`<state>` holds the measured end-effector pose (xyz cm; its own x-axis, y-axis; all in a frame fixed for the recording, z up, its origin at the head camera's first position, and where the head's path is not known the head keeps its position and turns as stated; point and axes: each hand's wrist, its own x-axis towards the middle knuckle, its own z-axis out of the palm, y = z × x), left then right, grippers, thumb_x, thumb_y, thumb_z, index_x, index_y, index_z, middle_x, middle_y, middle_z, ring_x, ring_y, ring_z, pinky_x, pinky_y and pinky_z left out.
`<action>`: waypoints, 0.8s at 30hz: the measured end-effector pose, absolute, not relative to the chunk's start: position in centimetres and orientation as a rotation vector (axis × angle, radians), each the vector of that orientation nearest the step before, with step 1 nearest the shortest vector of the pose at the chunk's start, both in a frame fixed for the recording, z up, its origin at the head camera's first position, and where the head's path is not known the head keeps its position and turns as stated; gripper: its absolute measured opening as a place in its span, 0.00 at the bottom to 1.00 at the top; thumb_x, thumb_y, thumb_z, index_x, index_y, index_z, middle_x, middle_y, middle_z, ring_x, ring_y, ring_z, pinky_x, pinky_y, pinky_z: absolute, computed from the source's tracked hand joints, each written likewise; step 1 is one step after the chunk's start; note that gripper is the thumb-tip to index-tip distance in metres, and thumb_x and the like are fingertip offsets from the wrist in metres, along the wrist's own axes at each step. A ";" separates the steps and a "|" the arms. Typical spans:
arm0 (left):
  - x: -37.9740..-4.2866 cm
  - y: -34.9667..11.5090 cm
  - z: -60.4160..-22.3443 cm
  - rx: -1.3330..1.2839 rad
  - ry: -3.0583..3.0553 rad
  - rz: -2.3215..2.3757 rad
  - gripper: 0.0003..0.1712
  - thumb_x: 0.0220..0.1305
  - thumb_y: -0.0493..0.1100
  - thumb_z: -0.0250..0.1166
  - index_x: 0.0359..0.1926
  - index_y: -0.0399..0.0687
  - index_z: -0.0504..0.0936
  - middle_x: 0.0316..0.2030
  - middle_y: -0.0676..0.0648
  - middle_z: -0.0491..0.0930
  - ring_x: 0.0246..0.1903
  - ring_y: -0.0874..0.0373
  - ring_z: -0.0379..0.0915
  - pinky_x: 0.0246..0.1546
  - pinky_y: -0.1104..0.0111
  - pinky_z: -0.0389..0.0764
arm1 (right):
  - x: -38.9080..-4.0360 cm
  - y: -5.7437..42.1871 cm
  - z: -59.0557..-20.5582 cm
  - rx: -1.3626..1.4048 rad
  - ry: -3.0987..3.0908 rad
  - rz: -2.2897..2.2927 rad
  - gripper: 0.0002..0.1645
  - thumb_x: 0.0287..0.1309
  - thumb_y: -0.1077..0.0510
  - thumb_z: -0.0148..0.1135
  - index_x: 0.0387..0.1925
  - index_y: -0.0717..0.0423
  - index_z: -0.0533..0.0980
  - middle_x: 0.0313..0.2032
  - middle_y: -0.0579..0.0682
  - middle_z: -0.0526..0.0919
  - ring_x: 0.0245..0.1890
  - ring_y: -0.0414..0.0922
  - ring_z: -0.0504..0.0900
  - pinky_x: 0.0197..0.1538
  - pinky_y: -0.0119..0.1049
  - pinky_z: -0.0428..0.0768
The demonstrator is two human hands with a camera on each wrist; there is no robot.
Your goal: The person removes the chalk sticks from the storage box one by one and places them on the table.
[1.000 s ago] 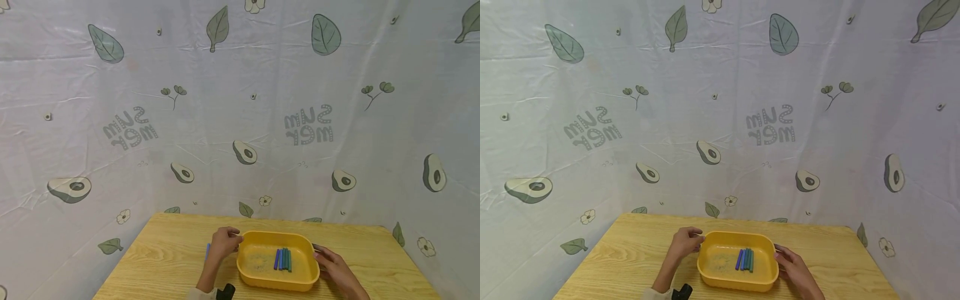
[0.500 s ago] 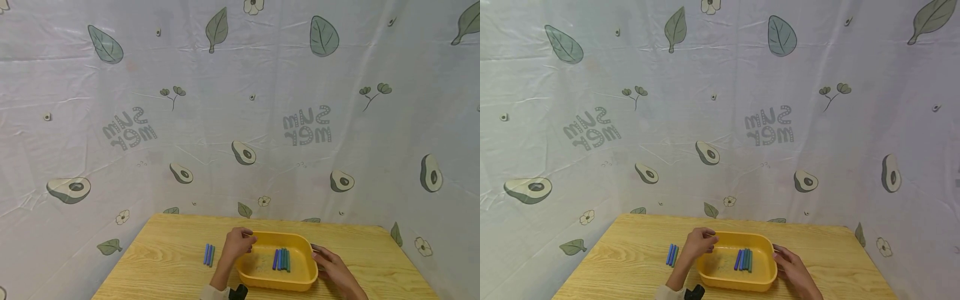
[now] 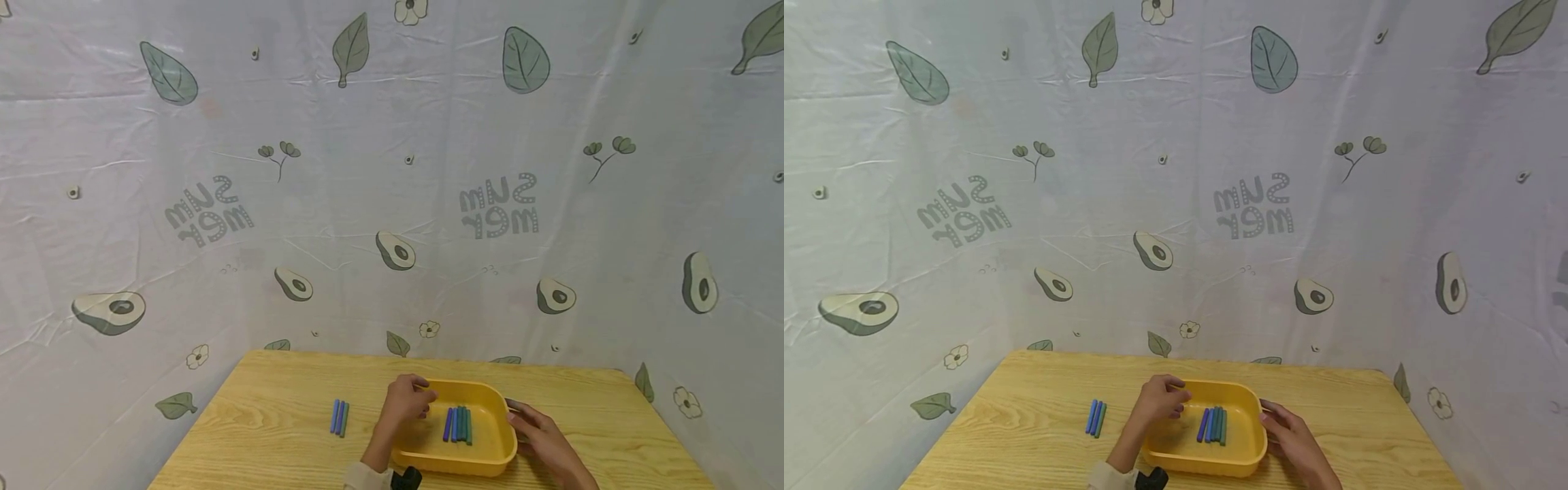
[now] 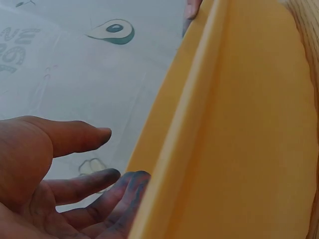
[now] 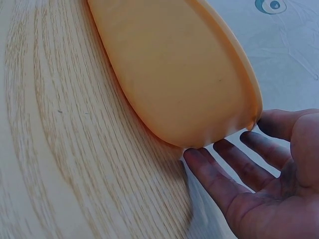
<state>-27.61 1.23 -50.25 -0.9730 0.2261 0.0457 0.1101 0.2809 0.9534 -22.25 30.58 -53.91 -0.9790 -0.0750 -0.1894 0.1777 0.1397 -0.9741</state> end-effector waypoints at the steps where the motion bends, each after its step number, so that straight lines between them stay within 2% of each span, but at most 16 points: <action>1: -27.6 1.5 -50.3 0.312 2.433 1.788 0.23 0.68 0.39 0.73 0.58 0.27 0.83 0.35 0.42 0.88 0.33 0.36 0.89 0.34 0.56 0.91 | -22.3 30.6 -53.9 0.105 2.217 -1.941 0.46 0.82 0.43 0.55 0.82 0.70 0.55 0.72 0.73 0.72 0.59 0.58 0.88 0.56 0.53 0.89; 8: -27.9 3.1 -50.4 0.233 2.393 1.720 0.23 0.67 0.39 0.74 0.60 0.30 0.84 0.36 0.39 0.89 0.30 0.48 0.87 0.34 0.59 0.90 | -22.2 30.6 -54.0 0.116 2.225 -1.940 0.45 0.81 0.43 0.56 0.82 0.69 0.56 0.72 0.73 0.72 0.59 0.58 0.88 0.56 0.53 0.89; 14: -27.9 4.2 -51.1 0.211 2.389 1.725 0.21 0.63 0.36 0.75 0.56 0.31 0.86 0.31 0.41 0.88 0.26 0.57 0.82 0.30 0.61 0.89 | -22.4 30.2 -53.9 0.181 2.238 -1.944 0.43 0.81 0.44 0.56 0.81 0.68 0.59 0.72 0.72 0.73 0.60 0.59 0.87 0.56 0.53 0.89; 20: -28.0 5.1 -51.9 0.236 2.544 1.657 0.18 0.57 0.33 0.77 0.47 0.30 0.89 0.33 0.44 0.86 0.23 0.60 0.77 0.23 0.67 0.82 | -22.6 29.8 -54.0 0.241 2.255 -1.949 0.39 0.82 0.47 0.55 0.80 0.67 0.61 0.73 0.72 0.72 0.62 0.60 0.86 0.55 0.54 0.89; 24: -28.1 5.6 -52.4 0.238 2.623 1.592 0.16 0.53 0.32 0.77 0.44 0.31 0.90 0.36 0.42 0.87 0.23 0.58 0.77 0.24 0.67 0.82 | -22.6 29.8 -53.9 0.225 2.262 -1.942 0.39 0.83 0.48 0.54 0.81 0.67 0.61 0.74 0.73 0.70 0.63 0.61 0.85 0.55 0.54 0.89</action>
<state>-28.08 5.55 -52.36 -0.9860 0.1651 0.0250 0.0984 0.4536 0.8858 -22.57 29.82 -53.91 -0.9773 0.0147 -0.2116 0.2113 0.1498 -0.9659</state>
